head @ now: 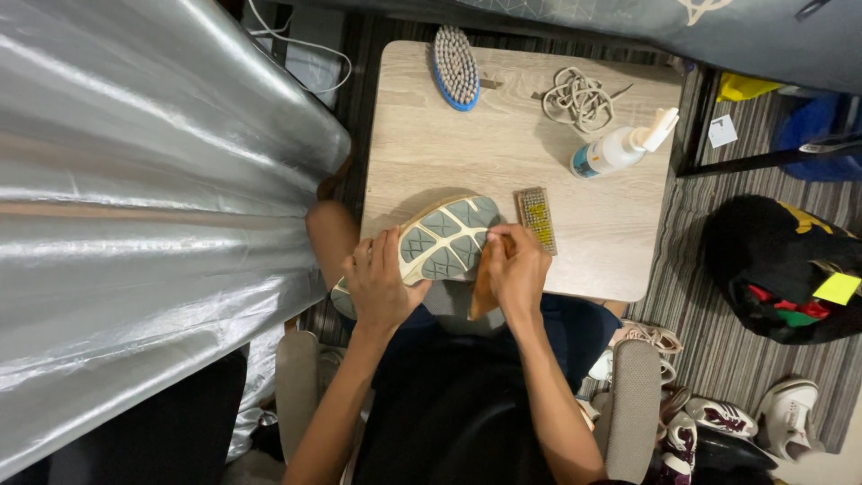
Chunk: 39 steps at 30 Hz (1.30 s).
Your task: The person scrubs the sole of a sneaker with a small brush, wipes it with an orange cloth, applies a spray cleaner, and continues scrubbing and wiping the sole repeatedly.
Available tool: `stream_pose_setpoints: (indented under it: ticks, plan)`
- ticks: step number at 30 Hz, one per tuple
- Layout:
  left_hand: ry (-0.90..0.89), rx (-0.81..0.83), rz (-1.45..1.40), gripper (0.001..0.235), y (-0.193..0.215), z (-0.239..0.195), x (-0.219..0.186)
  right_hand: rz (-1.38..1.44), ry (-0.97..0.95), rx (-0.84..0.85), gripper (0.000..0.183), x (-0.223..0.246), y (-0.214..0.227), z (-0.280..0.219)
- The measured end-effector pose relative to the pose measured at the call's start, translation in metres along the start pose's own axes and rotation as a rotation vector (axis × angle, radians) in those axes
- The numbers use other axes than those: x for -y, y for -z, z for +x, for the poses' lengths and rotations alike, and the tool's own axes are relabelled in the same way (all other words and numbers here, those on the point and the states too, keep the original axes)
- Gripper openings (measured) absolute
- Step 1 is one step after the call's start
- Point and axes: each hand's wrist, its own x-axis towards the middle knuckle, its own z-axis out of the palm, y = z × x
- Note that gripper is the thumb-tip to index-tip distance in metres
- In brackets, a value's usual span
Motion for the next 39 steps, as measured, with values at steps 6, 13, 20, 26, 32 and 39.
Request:
stream_pose_setpoints:
  ticks: [6,13,20,26,32,39]
  plan:
    - [0.01,0.062,0.009,0.098,0.001,0.005,-0.005,0.035,0.158,-0.067,0.006,-0.02,-0.035,0.018]
    - [0.023,0.121,-0.012,0.106,0.0,0.007,-0.005,0.104,0.258,-0.136,0.009,0.004,-0.036,0.015]
    - [0.05,0.147,-0.049,0.106,-0.002,0.013,-0.005,0.047,0.409,-0.015,0.034,0.011,-0.011,-0.011]
    - [0.036,0.116,-0.028,0.103,-0.005,0.01,-0.003,0.002,0.436,-0.137,0.027,0.004,-0.016,-0.036]
    - [0.006,0.129,-0.025,0.105,-0.006,0.012,-0.002,-0.025,0.455,-0.082,0.035,0.001,-0.03,-0.012]
    - [0.005,0.148,-0.045,0.1,-0.007,0.007,-0.001,0.05,0.404,-0.013,0.041,0.056,-0.048,0.028]
